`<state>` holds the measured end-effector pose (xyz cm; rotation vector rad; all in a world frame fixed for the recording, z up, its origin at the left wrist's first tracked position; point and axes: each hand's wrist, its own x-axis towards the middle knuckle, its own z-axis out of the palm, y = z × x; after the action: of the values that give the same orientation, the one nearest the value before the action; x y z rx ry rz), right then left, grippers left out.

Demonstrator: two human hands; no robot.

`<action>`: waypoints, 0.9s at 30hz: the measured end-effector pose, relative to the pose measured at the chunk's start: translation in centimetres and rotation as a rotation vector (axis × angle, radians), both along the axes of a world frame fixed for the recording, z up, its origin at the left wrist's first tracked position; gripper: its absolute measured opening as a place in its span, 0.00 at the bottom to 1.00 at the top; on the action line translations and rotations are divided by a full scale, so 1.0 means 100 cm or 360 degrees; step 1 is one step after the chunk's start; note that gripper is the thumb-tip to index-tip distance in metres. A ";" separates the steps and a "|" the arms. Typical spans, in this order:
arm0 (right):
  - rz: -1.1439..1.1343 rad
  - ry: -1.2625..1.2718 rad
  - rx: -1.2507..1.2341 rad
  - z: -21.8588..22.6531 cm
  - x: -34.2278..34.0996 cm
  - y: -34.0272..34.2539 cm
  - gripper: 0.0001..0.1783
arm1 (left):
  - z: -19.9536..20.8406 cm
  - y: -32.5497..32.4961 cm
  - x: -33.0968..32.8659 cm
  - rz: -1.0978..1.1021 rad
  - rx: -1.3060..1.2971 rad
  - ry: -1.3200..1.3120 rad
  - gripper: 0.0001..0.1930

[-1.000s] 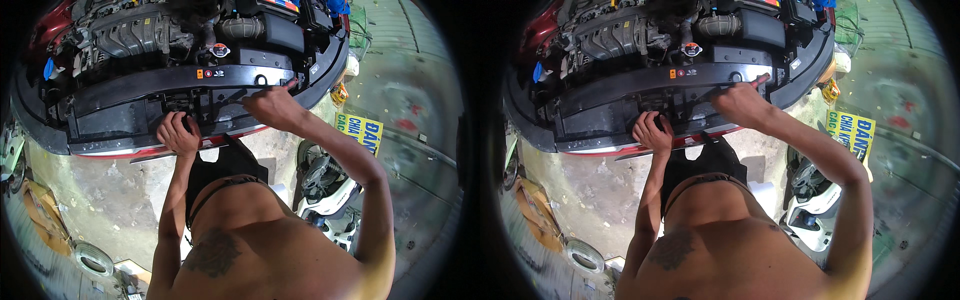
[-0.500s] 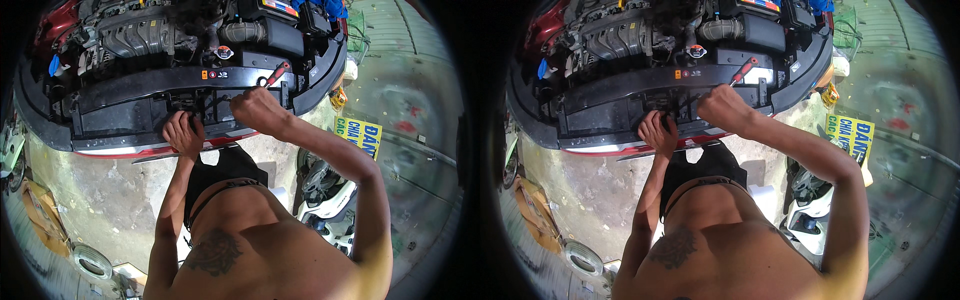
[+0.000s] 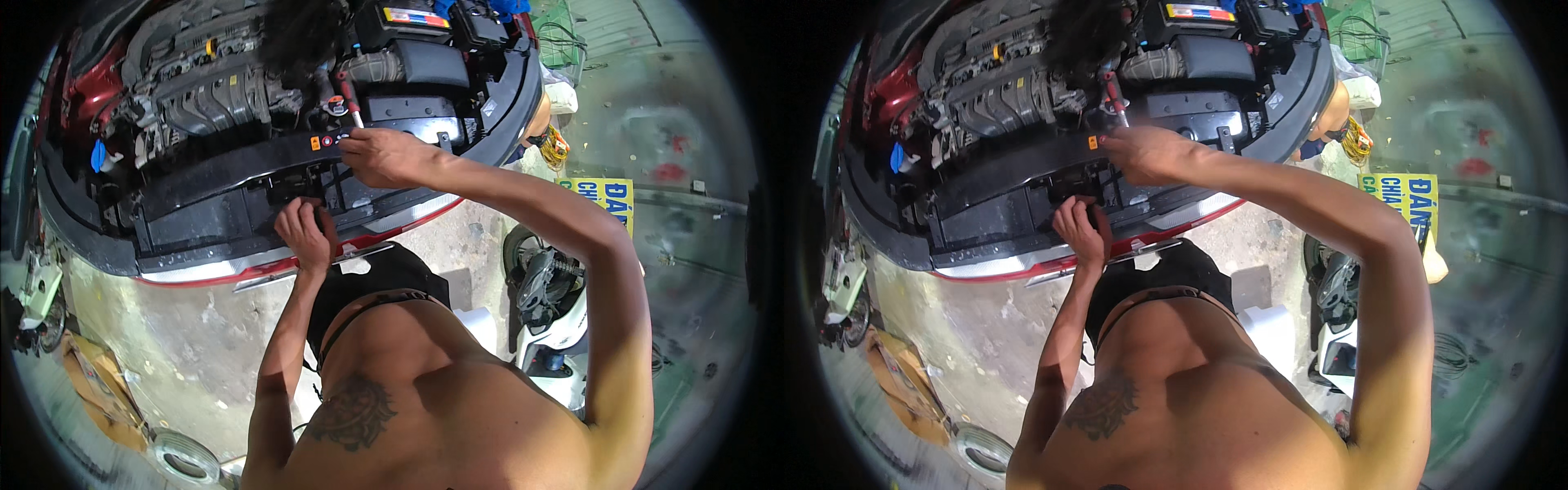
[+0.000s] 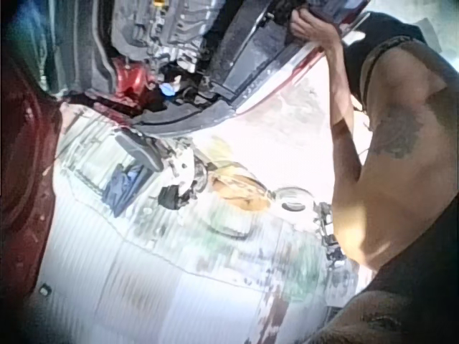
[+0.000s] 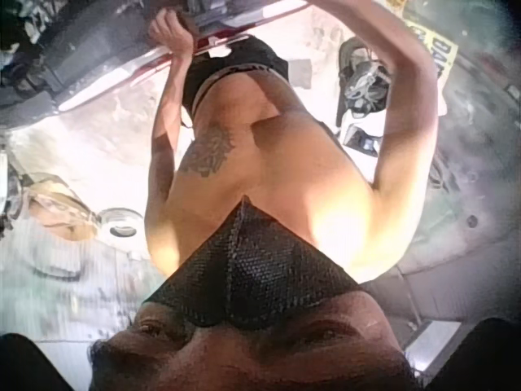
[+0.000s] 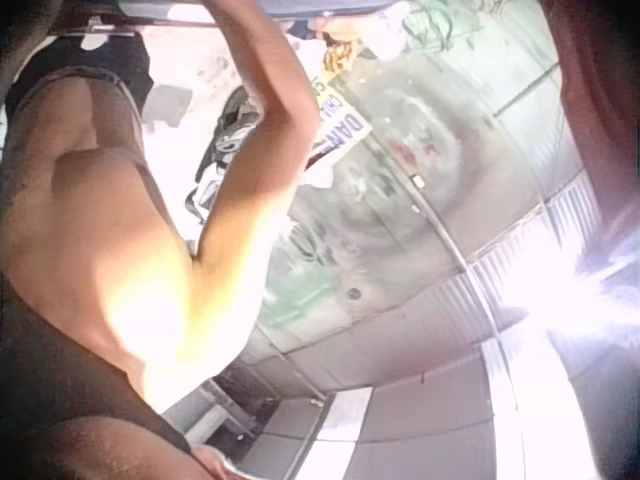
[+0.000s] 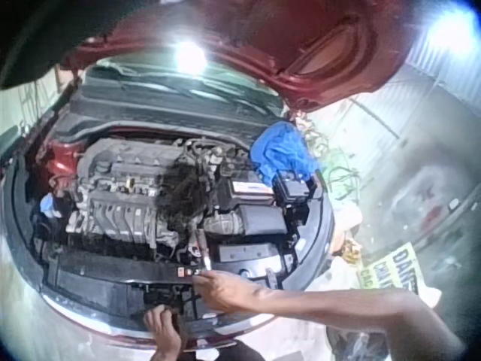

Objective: The person works on a red car in a garage, first removing a black plastic trim piece from the rear wheel arch using a screwdriver. They then move to the front of the car and use a wrench to tighten bolts on the engine bay components.

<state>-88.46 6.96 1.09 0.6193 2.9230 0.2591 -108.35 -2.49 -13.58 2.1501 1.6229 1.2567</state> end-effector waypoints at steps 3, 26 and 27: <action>-0.0342 -0.0020 0.0144 -0.011 0.007 -0.010 0.13 | 0.030 0.013 0.037 -0.0353 -0.0138 -0.0177 0.17; -0.0301 0.0514 -0.0073 0.002 0.057 -0.040 0.20 | 0.077 -0.031 0.126 -0.0428 -0.1897 -0.2159 0.19; -0.0293 0.0494 -0.0054 0.005 0.054 -0.041 0.18 | 0.088 -0.042 0.133 -0.0713 -0.2154 -0.2564 0.21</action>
<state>-83.10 2.90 1.54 0.9983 3.1217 0.0985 -95.07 -6.68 -4.73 0.2460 0.6348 0.7488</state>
